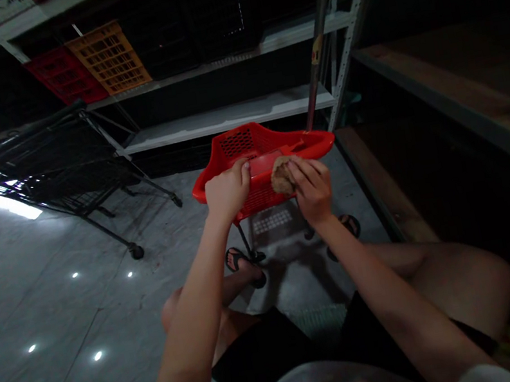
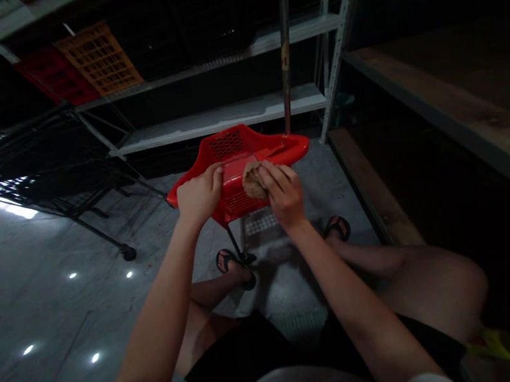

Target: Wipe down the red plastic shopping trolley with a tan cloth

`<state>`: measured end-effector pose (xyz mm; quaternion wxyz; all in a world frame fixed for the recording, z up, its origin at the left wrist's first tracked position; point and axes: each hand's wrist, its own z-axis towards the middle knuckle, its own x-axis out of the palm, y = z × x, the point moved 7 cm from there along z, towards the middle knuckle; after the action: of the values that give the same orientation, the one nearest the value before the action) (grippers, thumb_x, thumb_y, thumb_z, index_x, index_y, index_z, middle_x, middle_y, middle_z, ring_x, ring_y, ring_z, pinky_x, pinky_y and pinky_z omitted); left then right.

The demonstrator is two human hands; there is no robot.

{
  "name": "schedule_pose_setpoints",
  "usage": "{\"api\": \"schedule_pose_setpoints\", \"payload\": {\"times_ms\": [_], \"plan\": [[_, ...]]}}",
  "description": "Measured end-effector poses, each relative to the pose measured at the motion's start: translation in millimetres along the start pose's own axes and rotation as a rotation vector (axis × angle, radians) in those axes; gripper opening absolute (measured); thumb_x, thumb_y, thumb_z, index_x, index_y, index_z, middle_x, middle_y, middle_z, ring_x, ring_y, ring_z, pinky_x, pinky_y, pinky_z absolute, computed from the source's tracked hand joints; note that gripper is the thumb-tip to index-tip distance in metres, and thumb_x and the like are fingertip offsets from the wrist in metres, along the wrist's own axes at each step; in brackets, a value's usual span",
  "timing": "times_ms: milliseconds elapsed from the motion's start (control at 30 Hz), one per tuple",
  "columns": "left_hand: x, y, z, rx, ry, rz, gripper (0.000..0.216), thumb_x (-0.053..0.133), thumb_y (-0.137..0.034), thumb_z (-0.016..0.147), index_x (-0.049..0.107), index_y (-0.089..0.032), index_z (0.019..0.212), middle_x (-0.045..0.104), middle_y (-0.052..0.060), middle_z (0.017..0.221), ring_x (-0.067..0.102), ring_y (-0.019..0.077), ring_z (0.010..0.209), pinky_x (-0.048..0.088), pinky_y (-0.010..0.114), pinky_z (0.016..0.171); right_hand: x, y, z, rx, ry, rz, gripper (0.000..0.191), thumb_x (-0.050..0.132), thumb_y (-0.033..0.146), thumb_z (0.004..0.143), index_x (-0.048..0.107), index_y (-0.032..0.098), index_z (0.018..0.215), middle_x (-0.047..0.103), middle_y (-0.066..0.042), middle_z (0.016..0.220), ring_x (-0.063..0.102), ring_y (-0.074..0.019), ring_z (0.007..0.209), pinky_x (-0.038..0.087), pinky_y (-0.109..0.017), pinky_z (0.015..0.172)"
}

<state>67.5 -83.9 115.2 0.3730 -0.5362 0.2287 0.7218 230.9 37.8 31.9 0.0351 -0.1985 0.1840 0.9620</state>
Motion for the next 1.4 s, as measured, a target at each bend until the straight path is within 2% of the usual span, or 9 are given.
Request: {"api": "schedule_pose_setpoints", "payload": {"times_ms": [200, 300, 533, 633, 800, 900, 1067, 1200, 1400], "plan": [[-3, 1, 1, 0.005, 0.003, -0.051, 0.043, 0.043, -0.043, 0.114, 0.071, -0.031, 0.144, 0.084, 0.009, 0.097, 0.079, 0.0305, 0.087, 0.050, 0.034, 0.078, 50, 51, 2, -0.081, 0.239, 0.074, 0.040, 0.052, 0.026, 0.111, 0.073, 0.031, 0.144, 0.075, -0.007, 0.141, 0.065, -0.0268, 0.126, 0.054, -0.047, 0.117], [-8, 6, -4, -0.003, 0.030, 0.000, 0.047, 0.038, -0.046, 0.115, 0.070, -0.031, 0.147, 0.084, 0.010, 0.100, 0.080, 0.0304, 0.092, 0.051, 0.033, 0.079, 30, 25, 8, -0.134, 0.231, 0.071, 0.039, 0.052, 0.028, 0.111, 0.073, 0.031, 0.143, 0.076, -0.008, 0.136, 0.066, -0.0262, 0.123, 0.055, -0.047, 0.114], [-11, 9, -6, 0.014, 0.020, 0.063, 0.051, 0.031, -0.048, 0.115, 0.068, -0.035, 0.148, 0.084, 0.009, 0.098, 0.080, 0.0294, 0.093, 0.050, 0.032, 0.078, -48, -69, 29, 0.105, -0.153, -0.059, 0.033, 0.050, 0.029, 0.109, 0.079, 0.024, 0.124, 0.076, -0.012, 0.119, 0.068, -0.0287, 0.115, 0.058, -0.053, 0.105], [-10, 10, -5, 0.015, 0.021, 0.059, 0.052, 0.032, -0.047, 0.115, 0.069, -0.033, 0.149, 0.084, 0.009, 0.098, 0.080, 0.0296, 0.092, 0.050, 0.032, 0.078, -43, -49, 29, 0.098, -0.191, -0.030, 0.033, 0.049, 0.025, 0.109, 0.081, 0.023, 0.120, 0.077, -0.012, 0.117, 0.067, -0.0288, 0.117, 0.057, -0.054, 0.107], [-10, 20, -9, 0.036, 0.025, 0.071, 0.051, 0.034, -0.047, 0.115, 0.068, -0.033, 0.150, 0.085, 0.010, 0.102, 0.081, 0.0302, 0.093, 0.049, 0.032, 0.076, -9, 8, 28, -0.181, 0.083, 0.074, 0.032, 0.054, 0.021, 0.109, 0.079, 0.026, 0.128, 0.079, -0.008, 0.127, 0.070, -0.0248, 0.122, 0.057, -0.047, 0.113], [-10, 21, -10, 0.072, 0.036, 0.067, 0.050, 0.036, -0.047, 0.115, 0.067, -0.033, 0.152, 0.086, 0.010, 0.108, 0.081, 0.0303, 0.096, 0.050, 0.032, 0.076, -21, -4, 41, -0.194, 0.095, 0.067, 0.030, 0.054, 0.022, 0.108, 0.080, 0.024, 0.123, 0.081, -0.009, 0.122, 0.071, -0.0253, 0.116, 0.058, -0.048, 0.109], [-7, 25, -6, 0.127, 0.022, 0.011, 0.051, 0.038, -0.046, 0.114, 0.068, -0.029, 0.151, 0.086, 0.010, 0.108, 0.082, 0.0281, 0.094, 0.052, 0.032, 0.078, -51, -71, 73, -0.022, 0.069, 0.069, 0.028, 0.057, 0.020, 0.101, 0.083, 0.024, 0.110, 0.081, -0.010, 0.108, 0.072, -0.0267, 0.105, 0.060, -0.046, 0.097], [-2, 48, 4, 0.153, 0.018, -0.040, 0.051, 0.037, -0.046, 0.113, 0.072, -0.030, 0.147, 0.086, 0.009, 0.111, 0.082, 0.0284, 0.093, 0.053, 0.033, 0.079, -44, -104, 78, 0.101, 0.208, 0.070, 0.025, 0.058, 0.017, 0.093, 0.083, 0.021, 0.094, 0.081, -0.010, 0.098, 0.073, -0.0268, 0.097, 0.061, -0.043, 0.090], [-3, 88, 22, 0.111, 0.074, -0.102, 0.048, 0.036, -0.036, 0.110, 0.075, -0.025, 0.135, 0.084, 0.007, 0.121, 0.079, 0.0287, 0.109, 0.057, 0.039, 0.097, -35, -50, 49, 0.030, 0.149, 0.217, 0.030, 0.053, 0.022, 0.102, 0.083, 0.025, 0.106, 0.083, -0.009, 0.109, 0.074, -0.0249, 0.103, 0.061, -0.045, 0.096]]}}
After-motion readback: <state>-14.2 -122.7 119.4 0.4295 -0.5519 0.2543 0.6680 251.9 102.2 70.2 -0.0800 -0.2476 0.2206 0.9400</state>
